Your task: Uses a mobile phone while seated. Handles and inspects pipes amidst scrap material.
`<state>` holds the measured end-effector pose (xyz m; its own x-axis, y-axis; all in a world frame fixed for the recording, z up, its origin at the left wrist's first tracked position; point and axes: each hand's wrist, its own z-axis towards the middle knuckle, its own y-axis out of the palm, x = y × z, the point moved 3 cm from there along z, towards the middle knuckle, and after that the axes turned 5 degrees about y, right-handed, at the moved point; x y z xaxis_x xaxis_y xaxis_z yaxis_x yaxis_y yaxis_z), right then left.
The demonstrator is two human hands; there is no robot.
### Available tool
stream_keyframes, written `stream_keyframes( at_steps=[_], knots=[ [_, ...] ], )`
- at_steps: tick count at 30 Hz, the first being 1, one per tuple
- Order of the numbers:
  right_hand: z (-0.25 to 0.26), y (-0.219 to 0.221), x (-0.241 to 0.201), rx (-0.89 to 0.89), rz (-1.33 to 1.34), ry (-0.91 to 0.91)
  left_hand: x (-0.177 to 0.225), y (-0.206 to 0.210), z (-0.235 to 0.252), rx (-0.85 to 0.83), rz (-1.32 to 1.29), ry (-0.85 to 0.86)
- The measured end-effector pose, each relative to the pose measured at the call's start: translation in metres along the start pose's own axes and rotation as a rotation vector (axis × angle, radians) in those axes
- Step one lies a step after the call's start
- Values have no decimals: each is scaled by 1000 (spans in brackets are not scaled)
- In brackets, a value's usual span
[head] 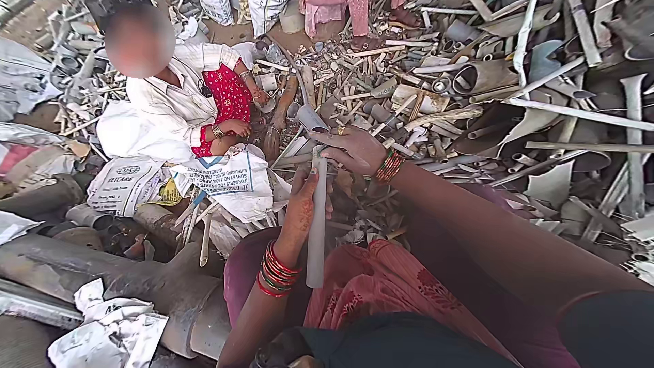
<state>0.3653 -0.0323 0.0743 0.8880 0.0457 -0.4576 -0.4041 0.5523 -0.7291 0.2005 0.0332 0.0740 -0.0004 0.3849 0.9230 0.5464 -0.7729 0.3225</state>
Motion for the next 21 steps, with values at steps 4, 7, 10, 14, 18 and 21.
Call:
stream_keyframes(
  at_steps=[4, 7, 10, 14, 18, 21],
  knots=[
    [-2, -1, 0, 46, -51, -1, 0, 1, 0, -7, 15, -4],
    [-2, -3, -4, 96, -142, 5, 3, 5, -2, 27, -16, -25],
    [-2, -2, -8, 104, -158, 34, 3, 7, -3, 62, -87, -63],
    [-2, 2, -11, 118, -197, 59, 2, 7, -2, 82, -136, -86],
    [-3, 4, -12, 119, -192, 108, 1, 6, -2, 83, -172, -81],
    [-3, 5, -15, 128, -168, 125, 1, 6, -2, 87, -196, -93]
  ],
)
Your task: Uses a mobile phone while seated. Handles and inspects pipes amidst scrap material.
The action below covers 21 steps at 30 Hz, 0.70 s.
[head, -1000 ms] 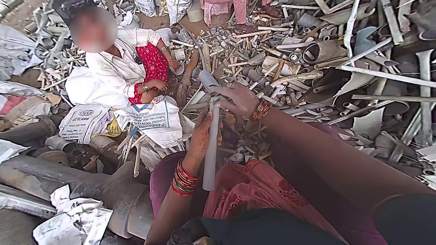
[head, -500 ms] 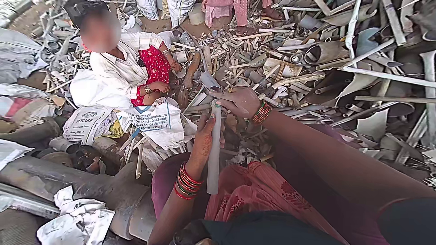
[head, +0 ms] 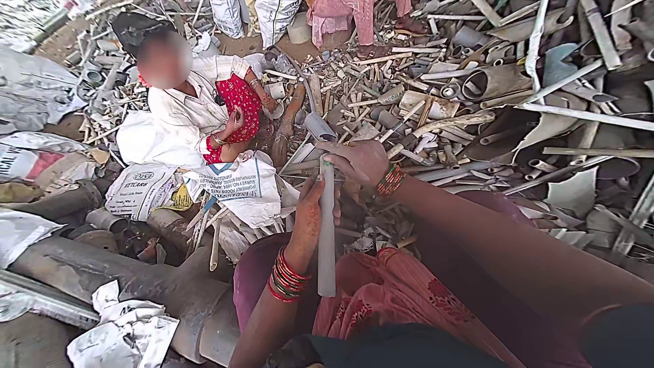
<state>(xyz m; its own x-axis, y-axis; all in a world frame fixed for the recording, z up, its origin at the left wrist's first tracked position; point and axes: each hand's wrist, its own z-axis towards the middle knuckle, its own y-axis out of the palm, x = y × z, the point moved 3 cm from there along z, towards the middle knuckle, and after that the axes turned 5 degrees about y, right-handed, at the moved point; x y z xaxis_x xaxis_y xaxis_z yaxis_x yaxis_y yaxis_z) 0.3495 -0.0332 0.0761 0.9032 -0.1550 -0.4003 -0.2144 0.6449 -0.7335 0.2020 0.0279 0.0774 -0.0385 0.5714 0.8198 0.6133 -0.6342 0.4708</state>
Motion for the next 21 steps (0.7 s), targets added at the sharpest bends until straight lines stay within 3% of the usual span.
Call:
stream_keyframes(
  at_steps=[16, 21],
  knots=[
    [-1, 5, -4, -62, 26, 122, -3, -2, 6, 58, -36, -8],
    [-2, 4, -3, -5, 49, 94, -3, -5, 7, -2, 30, 53]
  ],
)
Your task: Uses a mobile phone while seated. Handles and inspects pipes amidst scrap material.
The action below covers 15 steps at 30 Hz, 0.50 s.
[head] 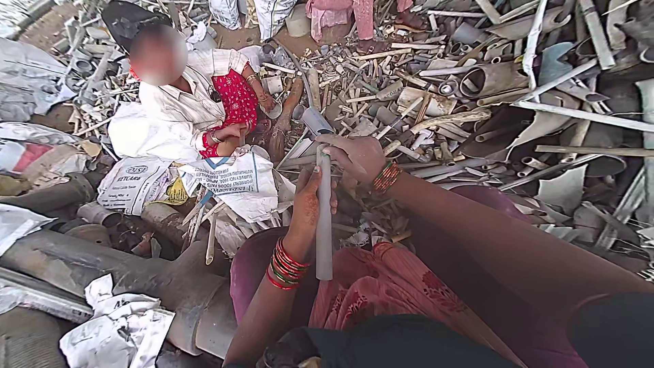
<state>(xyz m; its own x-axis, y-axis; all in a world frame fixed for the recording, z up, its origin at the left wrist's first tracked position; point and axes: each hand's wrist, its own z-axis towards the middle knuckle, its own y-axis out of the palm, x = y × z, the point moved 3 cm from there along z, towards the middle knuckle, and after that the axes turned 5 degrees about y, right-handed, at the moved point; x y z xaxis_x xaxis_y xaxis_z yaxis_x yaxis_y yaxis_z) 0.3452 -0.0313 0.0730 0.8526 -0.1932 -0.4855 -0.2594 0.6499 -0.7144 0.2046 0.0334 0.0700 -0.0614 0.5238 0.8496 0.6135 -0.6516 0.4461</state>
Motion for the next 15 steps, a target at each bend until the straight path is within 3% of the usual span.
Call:
stream_keyframes(
  at_steps=[10, 15],
  knots=[
    [6, -8, 5, -235, 59, -25, 1, -3, 2, -47, 48, 28],
    [6, -7, 10, -206, 58, -55, -1, 0, -1, -51, 74, 31]
  ],
)
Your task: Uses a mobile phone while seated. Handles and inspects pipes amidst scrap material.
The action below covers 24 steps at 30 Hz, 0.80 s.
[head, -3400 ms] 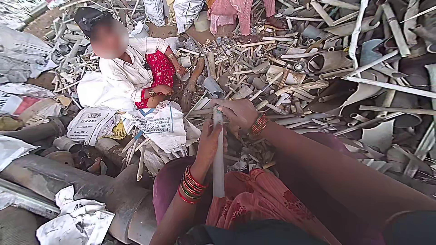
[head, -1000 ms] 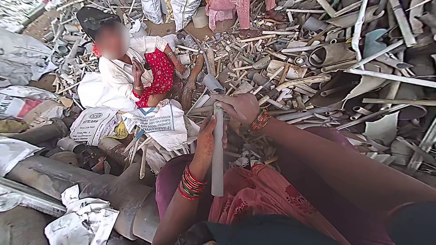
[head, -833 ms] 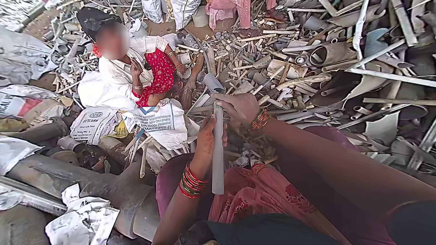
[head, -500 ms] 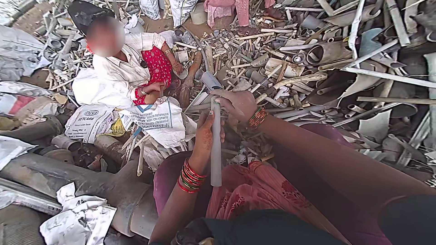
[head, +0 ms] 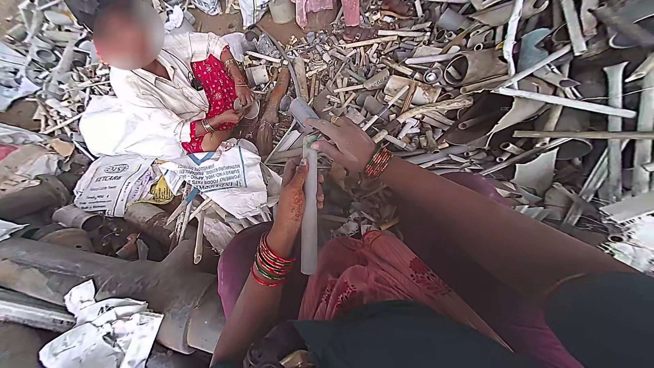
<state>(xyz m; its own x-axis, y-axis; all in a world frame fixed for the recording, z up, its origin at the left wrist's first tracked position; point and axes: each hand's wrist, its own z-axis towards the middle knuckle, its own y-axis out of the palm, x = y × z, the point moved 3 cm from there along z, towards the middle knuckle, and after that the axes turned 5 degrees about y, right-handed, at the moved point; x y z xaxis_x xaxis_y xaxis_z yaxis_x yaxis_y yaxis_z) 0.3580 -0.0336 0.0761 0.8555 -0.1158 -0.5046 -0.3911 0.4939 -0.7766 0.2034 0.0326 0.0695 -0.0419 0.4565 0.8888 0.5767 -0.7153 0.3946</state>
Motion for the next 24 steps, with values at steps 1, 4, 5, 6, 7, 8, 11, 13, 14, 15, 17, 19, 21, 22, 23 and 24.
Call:
stream_keyframes(
  at_steps=[1, 4, 5, 6, 7, 8, 11, 13, 14, 15, 17, 19, 21, 22, 23, 24],
  knots=[
    [1, 0, 1, 5, -3, 2, 0, -1, 1, -2, 6, 2],
    [2, 1, 2, 12, -6, 11, 0, -1, 2, -11, 22, 22],
    [3, 1, 2, 12, -7, 13, 1, 0, 1, -3, 26, 30],
    [3, 0, 1, 8, 1, 20, 2, 0, 1, 4, 28, 32],
    [2, 0, 1, 11, 19, 29, 2, -1, 0, 6, 28, 32],
    [1, 1, 0, 34, 40, 30, 2, -2, 0, 5, 20, 30],
    [-1, 2, -3, 85, 125, 49, 2, -3, -2, 10, -22, 27],
    [1, -1, -5, 74, 147, 54, 3, -4, 0, 12, -34, 32],
    [2, -2, -5, 71, 146, 50, 3, -5, 1, 13, -48, 31],
    [2, -2, -4, 76, 145, 43, 3, -5, 2, 16, -64, 30],
    [2, -2, -3, 83, 155, 34, 3, -6, 4, 13, -82, 37],
    [1, 0, -2, 86, 158, 43, 0, -7, 4, -2, -84, 39],
    [-1, 0, -3, 58, 153, 86, -1, -7, 3, -8, -67, 43],
    [0, 1, -3, 51, 157, 105, 0, -6, 3, -11, -60, 46],
    [0, 1, -3, 55, 166, 120, 1, -5, 3, -9, -58, 48],
    [1, 1, -2, 53, 179, 136, 1, -4, 3, -4, -60, 46]
  ],
)
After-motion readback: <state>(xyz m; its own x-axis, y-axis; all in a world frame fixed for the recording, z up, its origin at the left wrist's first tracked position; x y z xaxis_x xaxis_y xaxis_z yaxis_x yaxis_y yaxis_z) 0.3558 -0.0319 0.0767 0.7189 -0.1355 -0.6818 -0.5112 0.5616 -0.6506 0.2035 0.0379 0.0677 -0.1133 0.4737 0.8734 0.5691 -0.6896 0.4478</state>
